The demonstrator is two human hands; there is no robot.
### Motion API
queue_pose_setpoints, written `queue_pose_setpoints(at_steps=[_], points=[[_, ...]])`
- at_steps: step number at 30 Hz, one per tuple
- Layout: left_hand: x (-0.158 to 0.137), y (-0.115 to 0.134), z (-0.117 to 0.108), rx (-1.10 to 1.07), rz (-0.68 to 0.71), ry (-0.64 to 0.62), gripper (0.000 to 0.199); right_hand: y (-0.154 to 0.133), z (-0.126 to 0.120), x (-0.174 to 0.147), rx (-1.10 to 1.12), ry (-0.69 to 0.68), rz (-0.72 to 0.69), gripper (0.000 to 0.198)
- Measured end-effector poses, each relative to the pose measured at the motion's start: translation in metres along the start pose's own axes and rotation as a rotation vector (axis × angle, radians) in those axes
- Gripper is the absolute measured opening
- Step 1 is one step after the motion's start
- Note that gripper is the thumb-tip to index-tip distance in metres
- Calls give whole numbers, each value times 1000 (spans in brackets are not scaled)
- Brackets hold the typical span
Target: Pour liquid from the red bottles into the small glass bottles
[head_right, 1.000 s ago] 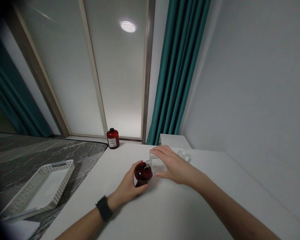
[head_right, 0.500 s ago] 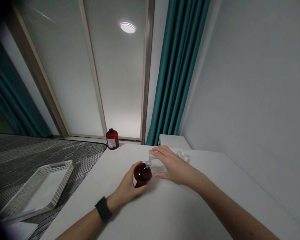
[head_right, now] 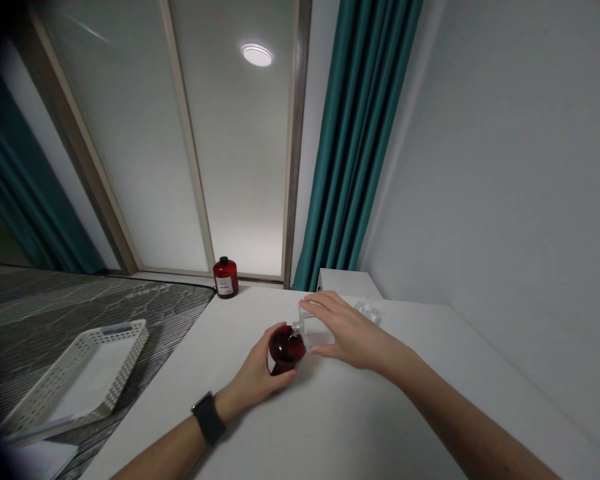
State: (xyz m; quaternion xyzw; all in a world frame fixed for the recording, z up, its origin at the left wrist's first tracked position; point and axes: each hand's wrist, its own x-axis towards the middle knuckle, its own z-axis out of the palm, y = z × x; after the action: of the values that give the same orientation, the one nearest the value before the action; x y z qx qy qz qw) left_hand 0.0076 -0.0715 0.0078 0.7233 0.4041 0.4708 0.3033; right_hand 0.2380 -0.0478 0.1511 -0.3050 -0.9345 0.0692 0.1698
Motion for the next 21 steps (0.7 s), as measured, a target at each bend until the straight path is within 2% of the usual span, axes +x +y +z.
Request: queue_pose_setpoints(at_steps=[21], points=[[0, -1, 0, -8, 0, 8, 83, 1, -1, 1, -37, -4, -28, 76]])
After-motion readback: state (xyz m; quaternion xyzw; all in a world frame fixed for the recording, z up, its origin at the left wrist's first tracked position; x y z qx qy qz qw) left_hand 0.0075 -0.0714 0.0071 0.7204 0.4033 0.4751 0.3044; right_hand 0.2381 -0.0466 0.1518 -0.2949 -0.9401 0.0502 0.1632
